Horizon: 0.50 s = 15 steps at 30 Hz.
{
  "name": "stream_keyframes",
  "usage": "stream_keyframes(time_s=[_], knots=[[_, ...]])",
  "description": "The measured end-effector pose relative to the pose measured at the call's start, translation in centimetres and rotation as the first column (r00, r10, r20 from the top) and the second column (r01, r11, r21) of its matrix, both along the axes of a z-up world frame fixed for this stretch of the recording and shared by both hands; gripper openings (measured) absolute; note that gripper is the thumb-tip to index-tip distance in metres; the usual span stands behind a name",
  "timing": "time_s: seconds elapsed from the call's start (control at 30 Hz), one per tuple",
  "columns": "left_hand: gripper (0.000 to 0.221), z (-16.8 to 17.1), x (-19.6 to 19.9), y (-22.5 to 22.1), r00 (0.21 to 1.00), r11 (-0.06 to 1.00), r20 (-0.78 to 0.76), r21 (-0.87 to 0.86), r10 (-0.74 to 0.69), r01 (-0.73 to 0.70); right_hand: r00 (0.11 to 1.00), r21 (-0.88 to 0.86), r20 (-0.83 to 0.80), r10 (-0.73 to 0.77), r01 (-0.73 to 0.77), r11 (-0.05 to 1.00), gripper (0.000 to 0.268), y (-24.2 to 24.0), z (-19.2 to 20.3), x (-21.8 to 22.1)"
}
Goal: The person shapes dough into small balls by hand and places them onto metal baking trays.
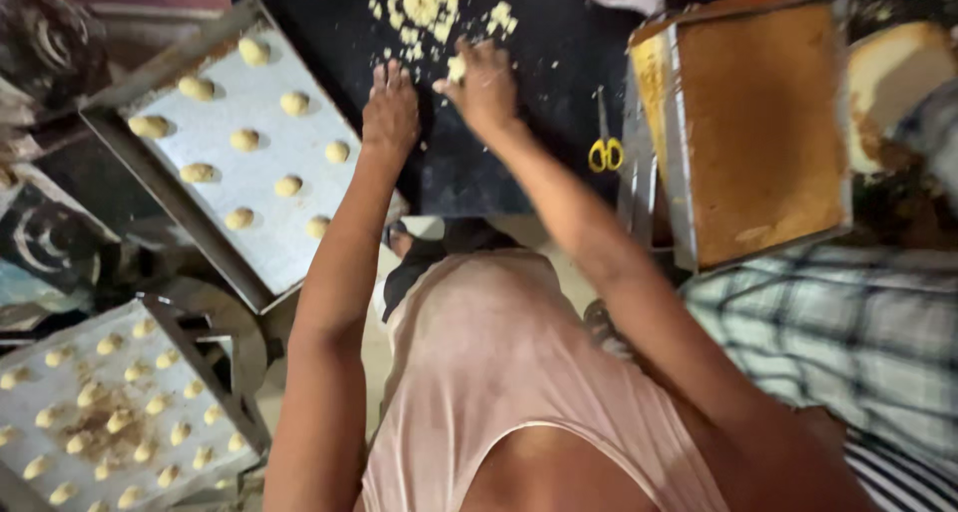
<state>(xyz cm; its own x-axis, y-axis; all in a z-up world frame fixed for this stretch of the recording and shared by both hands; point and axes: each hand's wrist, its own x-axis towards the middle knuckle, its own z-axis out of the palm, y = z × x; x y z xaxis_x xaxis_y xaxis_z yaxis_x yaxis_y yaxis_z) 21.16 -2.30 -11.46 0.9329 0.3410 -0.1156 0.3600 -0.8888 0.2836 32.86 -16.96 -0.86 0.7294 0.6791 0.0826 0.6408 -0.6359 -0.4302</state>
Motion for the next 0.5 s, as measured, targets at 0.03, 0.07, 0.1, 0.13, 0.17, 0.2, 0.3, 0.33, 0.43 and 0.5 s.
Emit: stream_keyframes(time_s=[0.03, 0.07, 0.1, 0.13, 0.17, 0.2, 0.3, 0.33, 0.43, 0.5], knots=[[0.056, 0.4, 0.1, -0.2, 1.000, 1.000, -0.003, 0.019, 0.013, -0.013, 0.986, 0.037, 0.165, 0.033, -0.040, 0.999, 0.048, 0.5, -0.4, 0.1], [0.055, 0.9, 0.4, -0.2, 1.000, 0.999, -0.006, 0.038, 0.026, -0.026, 0.943, 0.067, 0.327, 0.058, -0.084, 0.994, 0.031, 0.7, -0.6, 0.4], [0.053, 1.4, 0.4, -0.1, 0.999, 0.999, 0.007, 0.031, 0.036, -0.036, 0.952, 0.059, 0.282, 0.121, -0.143, 0.988, 0.032, 0.9, -1.0, 0.6], [0.050, 1.8, 0.6, 0.1, 0.999, 0.999, 0.020, 0.024, 0.046, -0.047, 0.954, 0.053, 0.237, 0.184, -0.202, 0.978, 0.032, 0.9, -1.3, 1.1], [0.048, 2.2, 0.3, 0.0, 0.998, 0.998, 0.029, 0.014, 0.055, -0.056, 0.951, 0.048, 0.185, 0.247, -0.260, 0.964, 0.033, 0.5, -1.7, 1.3], [0.050, 2.4, 0.2, 0.1, 0.998, 0.998, -0.001, 0.010, 0.064, -0.064, 0.942, 0.084, 0.156, 0.296, -0.311, 0.947, 0.037, 0.1, -2.0, 1.8], [0.055, 2.1, 0.2, -0.6, 0.995, 0.995, -0.035, -0.014, 0.094, -0.095, 0.915, 0.239, 0.022, 0.403, -0.396, 0.887, 0.047, -1.8, -3.4, 4.1], [0.055, 1.9, 0.7, -0.4, 0.994, 0.994, -0.008, -0.014, 0.105, -0.105, 0.911, 0.327, -0.049, 0.410, -0.374, 0.868, 0.051, -1.6, -3.8, 5.3], [0.057, 1.5, 0.3, -1.2, 0.992, 0.992, 0.019, 0.029, 0.121, -0.122, 0.936, 0.375, -0.193, 0.295, -0.207, 0.904, 0.047, -1.1, -5.1, 5.0], [0.056, 1.6, 0.4, -1.4, 0.990, 0.990, 0.023, 0.036, 0.137, -0.138, 0.972, 0.272, -0.133, 0.192, -0.151, 0.950, 0.040, -0.4, -5.6, 4.0]])
